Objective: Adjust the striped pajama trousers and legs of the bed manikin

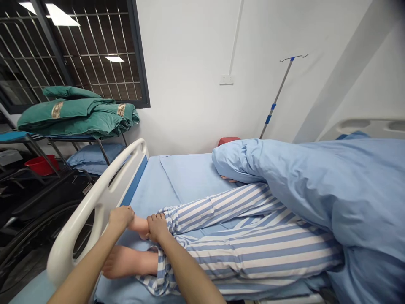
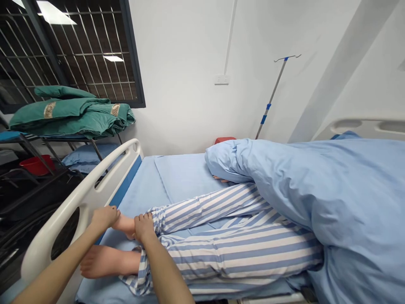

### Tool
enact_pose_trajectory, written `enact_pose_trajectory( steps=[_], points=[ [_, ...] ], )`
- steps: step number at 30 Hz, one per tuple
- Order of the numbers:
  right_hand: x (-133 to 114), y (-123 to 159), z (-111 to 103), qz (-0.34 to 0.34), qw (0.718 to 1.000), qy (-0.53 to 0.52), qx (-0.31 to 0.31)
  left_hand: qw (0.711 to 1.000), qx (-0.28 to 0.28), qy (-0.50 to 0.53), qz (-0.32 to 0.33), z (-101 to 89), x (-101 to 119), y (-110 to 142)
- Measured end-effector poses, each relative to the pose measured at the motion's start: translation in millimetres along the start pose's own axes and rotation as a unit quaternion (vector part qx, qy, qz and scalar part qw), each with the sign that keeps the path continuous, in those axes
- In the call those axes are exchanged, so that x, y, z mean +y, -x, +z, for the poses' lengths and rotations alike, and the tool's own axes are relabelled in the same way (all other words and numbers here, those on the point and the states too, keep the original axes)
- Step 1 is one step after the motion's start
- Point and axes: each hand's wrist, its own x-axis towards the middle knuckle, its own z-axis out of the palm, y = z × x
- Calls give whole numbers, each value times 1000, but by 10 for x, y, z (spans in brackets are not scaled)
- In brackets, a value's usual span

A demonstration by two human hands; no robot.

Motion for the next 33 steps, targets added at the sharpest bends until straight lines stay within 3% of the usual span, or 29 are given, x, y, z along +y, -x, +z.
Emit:
enact_pose_trajectory(
  steps=[8,17,23,27,33],
  points=[
    [34,-49,62,-7,1000,13,7,997,-49,-65,-16,91,259,-396],
    [55,-42,88,-13,1000,13,18,999,-18,-29,9,159,178,-452],
    [-57,57,4,5,1000,13,20,1000,20,17,-14,97,138,-207],
    [-218,213,-120,58,997,18,54,985,100,138,-34,195,-8,62],
    [-352,801,-277,-26,994,-75,76,949,143,281,-25,204,-134,593]
  ],
)
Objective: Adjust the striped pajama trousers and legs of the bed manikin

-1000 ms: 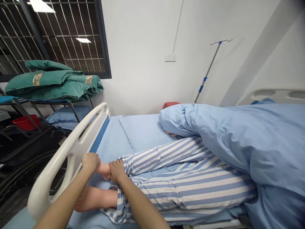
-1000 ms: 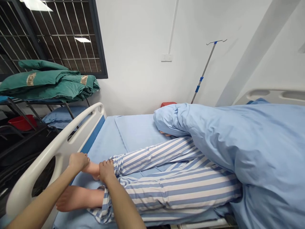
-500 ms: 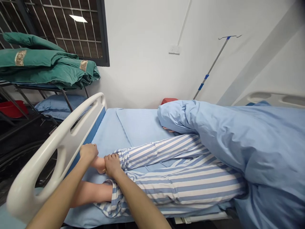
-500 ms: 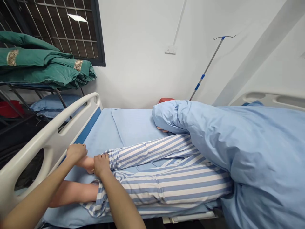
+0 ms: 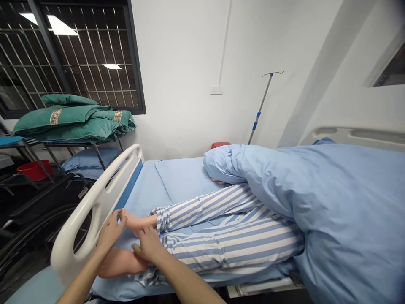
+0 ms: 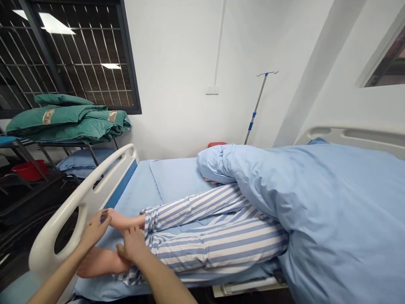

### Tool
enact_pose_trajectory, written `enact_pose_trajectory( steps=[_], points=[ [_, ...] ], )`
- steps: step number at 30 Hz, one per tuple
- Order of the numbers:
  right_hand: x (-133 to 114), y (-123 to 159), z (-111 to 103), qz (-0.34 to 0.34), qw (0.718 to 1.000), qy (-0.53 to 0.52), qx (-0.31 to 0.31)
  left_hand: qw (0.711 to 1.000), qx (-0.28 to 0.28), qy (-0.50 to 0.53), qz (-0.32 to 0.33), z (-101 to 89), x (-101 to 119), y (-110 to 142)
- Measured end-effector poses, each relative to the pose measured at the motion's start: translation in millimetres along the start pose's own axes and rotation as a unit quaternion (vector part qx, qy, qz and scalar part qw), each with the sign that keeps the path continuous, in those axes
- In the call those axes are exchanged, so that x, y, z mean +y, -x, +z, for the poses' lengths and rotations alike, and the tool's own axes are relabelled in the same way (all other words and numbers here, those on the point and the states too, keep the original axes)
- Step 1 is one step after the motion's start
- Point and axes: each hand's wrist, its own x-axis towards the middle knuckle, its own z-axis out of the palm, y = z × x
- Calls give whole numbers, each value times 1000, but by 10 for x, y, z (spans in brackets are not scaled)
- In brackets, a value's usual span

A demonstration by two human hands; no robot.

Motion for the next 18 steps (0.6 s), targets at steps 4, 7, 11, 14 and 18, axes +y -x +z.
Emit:
enact_pose_trajectory(
  steps=[4,7,11,14,18],
  points=[
    [-35,311,-4,-34,997,35,-66,997,61,-39,-25,-153,-21,358],
    [-28,362,92,-11,986,83,-143,988,-4,-141,-58,-205,-128,551],
    [-16,291,247,28,979,110,-169,966,-90,-239,-25,-210,-193,569],
    [-5,247,320,37,979,113,-165,946,-111,-304,7,-148,-124,459],
    [21,217,362,47,980,110,-160,906,-128,-389,104,-16,-21,340]
  ],
)
